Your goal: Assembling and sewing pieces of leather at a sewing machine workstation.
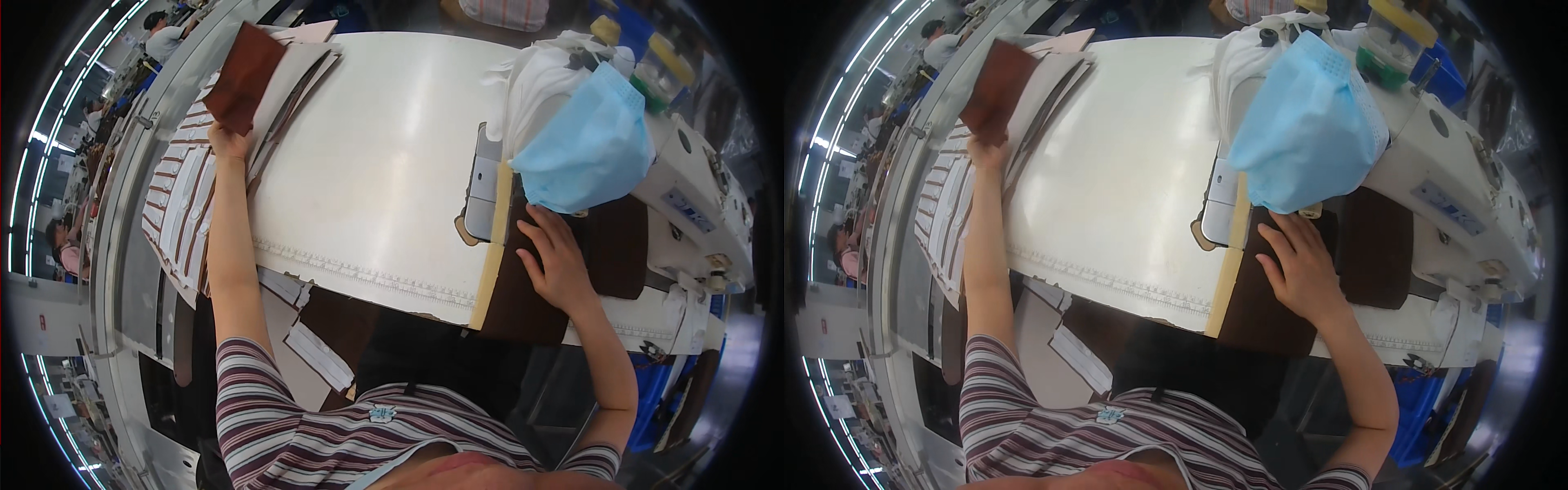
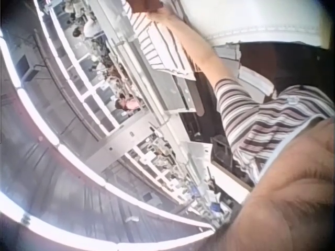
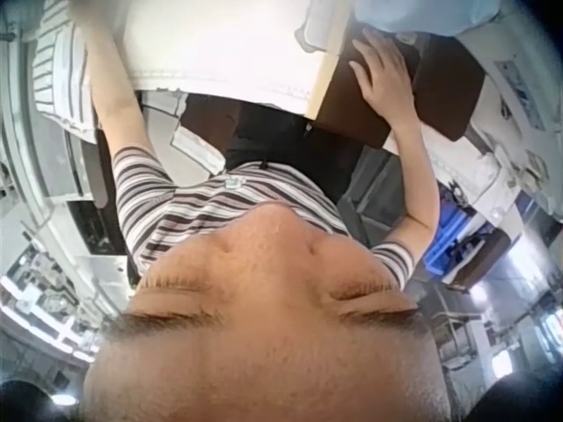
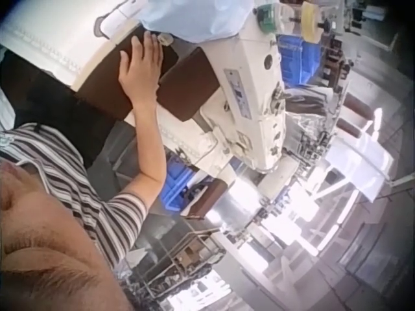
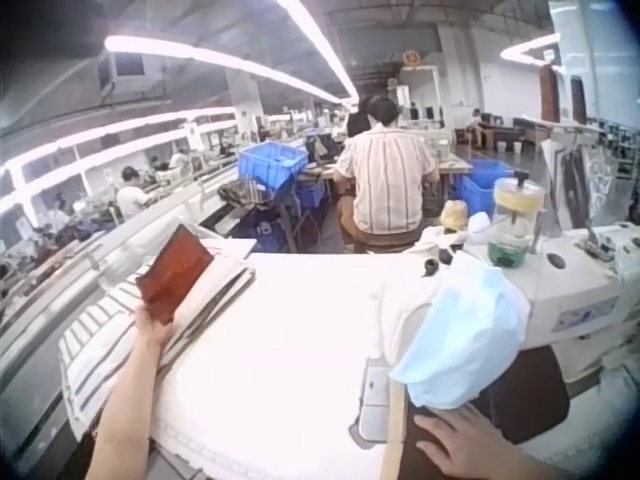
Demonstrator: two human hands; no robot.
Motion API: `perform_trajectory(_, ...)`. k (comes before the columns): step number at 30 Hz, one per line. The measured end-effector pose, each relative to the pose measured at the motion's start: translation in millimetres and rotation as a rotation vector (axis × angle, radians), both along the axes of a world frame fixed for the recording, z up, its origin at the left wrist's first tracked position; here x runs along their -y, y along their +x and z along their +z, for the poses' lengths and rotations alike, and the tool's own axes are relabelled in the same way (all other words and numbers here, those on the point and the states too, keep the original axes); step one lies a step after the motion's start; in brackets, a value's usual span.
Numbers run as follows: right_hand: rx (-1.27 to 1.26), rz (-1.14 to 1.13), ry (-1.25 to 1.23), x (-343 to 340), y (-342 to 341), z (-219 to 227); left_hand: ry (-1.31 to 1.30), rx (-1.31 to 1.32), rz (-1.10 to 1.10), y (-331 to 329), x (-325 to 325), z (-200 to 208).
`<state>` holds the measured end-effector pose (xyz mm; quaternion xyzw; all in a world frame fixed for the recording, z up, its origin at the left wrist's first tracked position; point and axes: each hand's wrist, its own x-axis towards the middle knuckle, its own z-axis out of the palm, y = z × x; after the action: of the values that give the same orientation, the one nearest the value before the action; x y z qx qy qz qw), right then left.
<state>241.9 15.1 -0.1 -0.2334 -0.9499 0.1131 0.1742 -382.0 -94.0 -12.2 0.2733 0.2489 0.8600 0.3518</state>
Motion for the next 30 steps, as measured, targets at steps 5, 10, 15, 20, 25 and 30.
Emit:
perform_trajectory(5, 0.016, 0.006, 0.032, -2, 8, 0, -0.62, -0.618, -0.078, 122, -18, 60)
perform_trajectory(10, 0.003, 0.096, 0.057, -1, -4, 8, -0.495, -1.282, -1.015, 254, 33, 181)
perform_trajectory(15, 0.017, 0.079, 0.064, -18, -4, 8, -0.305, -1.614, -0.735, 356, -45, 122)
perform_trajectory(20, -0.035, 0.093, 0.074, -28, -5, -1, -0.351, -1.598, -0.383, 384, -84, 50)
perform_trajectory(25, -0.089, 0.105, 0.08, -27, -4, -3, -0.267, -1.713, 0.042, 383, -83, 11)
perform_trajectory(30, -0.096, 0.097, 0.097, -28, -4, -4, -0.05, -1.892, 0.105, 385, -93, 13)
